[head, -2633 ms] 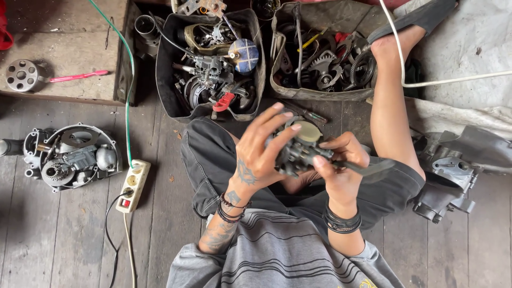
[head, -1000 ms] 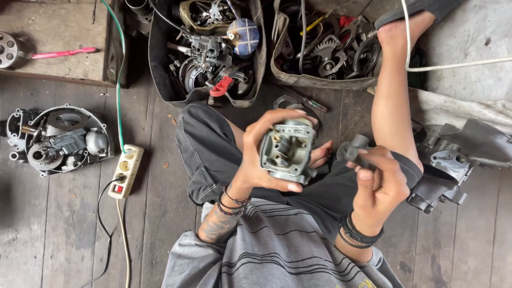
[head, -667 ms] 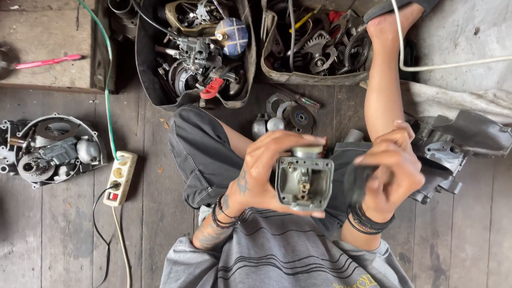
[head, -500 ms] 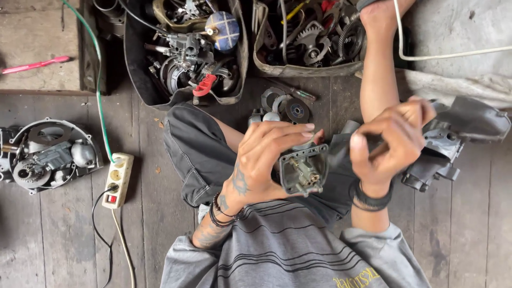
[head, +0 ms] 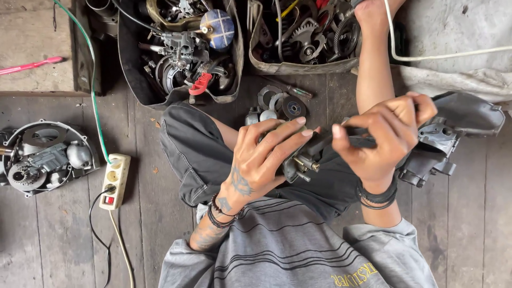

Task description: Disassembling, cleaning internal components with a brush, and reassembling a motorcycle carburetor.

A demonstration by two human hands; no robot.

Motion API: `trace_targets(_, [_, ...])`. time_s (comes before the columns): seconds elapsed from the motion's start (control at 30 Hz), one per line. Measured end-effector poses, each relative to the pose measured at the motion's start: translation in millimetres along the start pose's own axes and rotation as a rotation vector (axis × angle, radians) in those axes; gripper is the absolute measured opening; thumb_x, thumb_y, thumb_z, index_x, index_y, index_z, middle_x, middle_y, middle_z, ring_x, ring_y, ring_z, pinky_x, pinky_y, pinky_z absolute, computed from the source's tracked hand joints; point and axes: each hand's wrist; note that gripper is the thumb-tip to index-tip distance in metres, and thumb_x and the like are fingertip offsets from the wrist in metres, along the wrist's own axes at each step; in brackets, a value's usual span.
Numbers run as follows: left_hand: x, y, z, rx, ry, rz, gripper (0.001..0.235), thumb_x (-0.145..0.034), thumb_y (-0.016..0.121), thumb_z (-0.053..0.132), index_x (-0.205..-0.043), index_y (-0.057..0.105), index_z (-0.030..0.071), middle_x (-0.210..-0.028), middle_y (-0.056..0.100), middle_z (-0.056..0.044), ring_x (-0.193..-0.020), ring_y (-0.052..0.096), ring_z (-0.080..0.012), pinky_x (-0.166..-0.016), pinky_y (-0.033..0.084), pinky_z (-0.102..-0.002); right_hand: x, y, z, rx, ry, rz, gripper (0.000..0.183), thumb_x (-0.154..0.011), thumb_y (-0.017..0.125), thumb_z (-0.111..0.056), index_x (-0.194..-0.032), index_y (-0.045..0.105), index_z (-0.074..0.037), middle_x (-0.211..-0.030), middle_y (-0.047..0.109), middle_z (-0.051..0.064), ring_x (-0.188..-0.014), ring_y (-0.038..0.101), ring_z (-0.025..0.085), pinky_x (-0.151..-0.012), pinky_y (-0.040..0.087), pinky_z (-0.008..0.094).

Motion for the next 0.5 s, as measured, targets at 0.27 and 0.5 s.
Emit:
trace_targets(0.27, [-2.4,0.4,-0.4,-0.019,-0.023,0.030,0.059,-0.071,0.079,-0.003,-0.128,0.068,0.007,-0.135,0.065,-0.004,-0.115,0.062,-0.0264,-0.096,0.050,-0.039,7.0,11.6,1.1,-0.067,0.078,0.050,0.032,-0.092,0.077,-0.028,-0.072,0.065,-0.006,-0.065,0.055,0.006,-0.078,0.046,0.026,-0.108,0.030,0.050])
trace_targets(0.5, [-10.9,-1.6,1.4,0.012,-0.056,0.079,0.059,-0.072,0.082,-0.002,-0.128,0.065,0.003,-0.131,0.065,-0.006,-0.112,0.061,-0.0281,-0.104,0.052,-0.043,7.7,21.2,-6.2,-0.079,0.109,0.045,0.034,-0.092,0.075,-0.033,-0.075,0.065,-0.007,-0.069,0.056,0.004,-0.080,0.048,0.025,-0.110,0.030,0.050])
Point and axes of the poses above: each hand's wrist, its own x-axis away from the middle knuckle, its own y-axis out of the palm, z = x × y
